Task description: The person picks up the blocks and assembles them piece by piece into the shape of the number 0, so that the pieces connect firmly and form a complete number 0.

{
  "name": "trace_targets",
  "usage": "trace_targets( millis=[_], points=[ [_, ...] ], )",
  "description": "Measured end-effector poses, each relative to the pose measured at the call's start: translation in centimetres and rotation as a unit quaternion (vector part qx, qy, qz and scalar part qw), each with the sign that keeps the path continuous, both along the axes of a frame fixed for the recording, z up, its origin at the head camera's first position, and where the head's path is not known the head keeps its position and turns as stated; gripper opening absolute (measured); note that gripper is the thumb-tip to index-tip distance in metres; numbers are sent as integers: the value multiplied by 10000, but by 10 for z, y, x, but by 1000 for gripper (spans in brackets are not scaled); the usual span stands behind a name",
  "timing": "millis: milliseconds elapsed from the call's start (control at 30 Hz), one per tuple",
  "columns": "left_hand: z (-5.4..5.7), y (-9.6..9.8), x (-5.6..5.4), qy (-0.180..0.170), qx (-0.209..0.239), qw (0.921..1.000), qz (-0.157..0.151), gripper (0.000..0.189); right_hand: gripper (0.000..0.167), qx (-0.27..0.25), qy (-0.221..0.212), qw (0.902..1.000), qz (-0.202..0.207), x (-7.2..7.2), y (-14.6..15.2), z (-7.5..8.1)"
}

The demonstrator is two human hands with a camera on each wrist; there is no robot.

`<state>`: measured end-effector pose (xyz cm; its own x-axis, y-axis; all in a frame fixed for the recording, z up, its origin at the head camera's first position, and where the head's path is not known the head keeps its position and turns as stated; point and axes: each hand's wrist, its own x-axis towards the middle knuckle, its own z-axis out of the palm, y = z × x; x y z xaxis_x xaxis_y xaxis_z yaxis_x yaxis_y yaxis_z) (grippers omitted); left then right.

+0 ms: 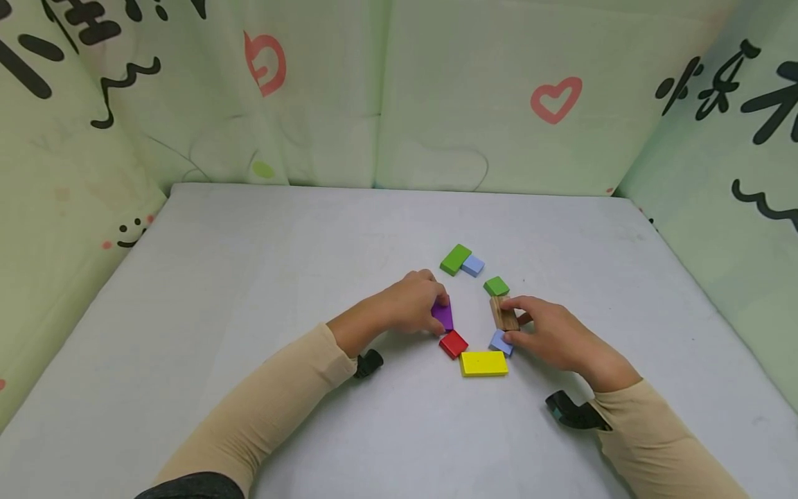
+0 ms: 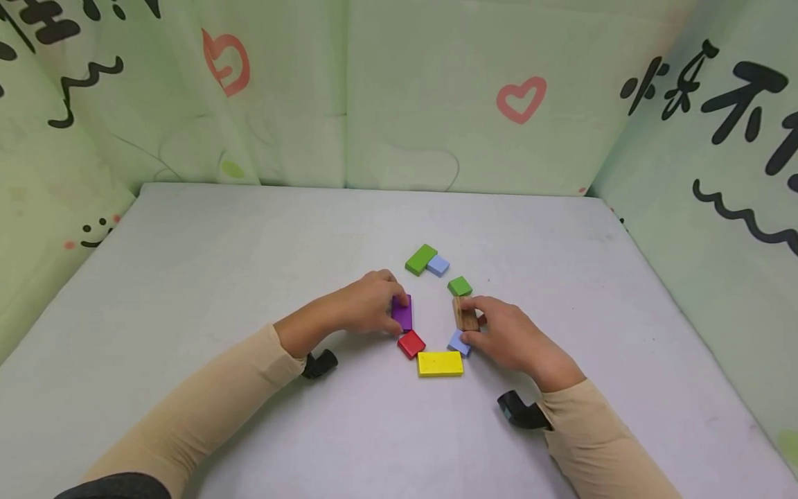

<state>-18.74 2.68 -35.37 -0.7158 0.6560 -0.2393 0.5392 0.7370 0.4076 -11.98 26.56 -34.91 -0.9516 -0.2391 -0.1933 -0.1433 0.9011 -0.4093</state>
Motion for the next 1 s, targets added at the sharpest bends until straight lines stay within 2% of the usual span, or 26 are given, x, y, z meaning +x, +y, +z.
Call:
trace_targets(
  millis=[133, 367, 700, 1000],
  points=[
    [2, 0, 4, 60, -28, 10000, 18, 45, 55, -11, -28, 10000, -21, -1, 0, 1],
    [1, 3, 10, -44, -50, 9999, 111, 43, 56, -14, -68, 10000, -38, -1, -1, 1],
    [1, 5, 18, 88, -99, 9997, 191, 45, 56, -44, -41, 10000, -19, -1, 1, 1],
    [-1, 5, 21, 117, -79, 9997, 220, 45, 56, -80, -82, 9999, -31, 0, 1, -1]
  ],
)
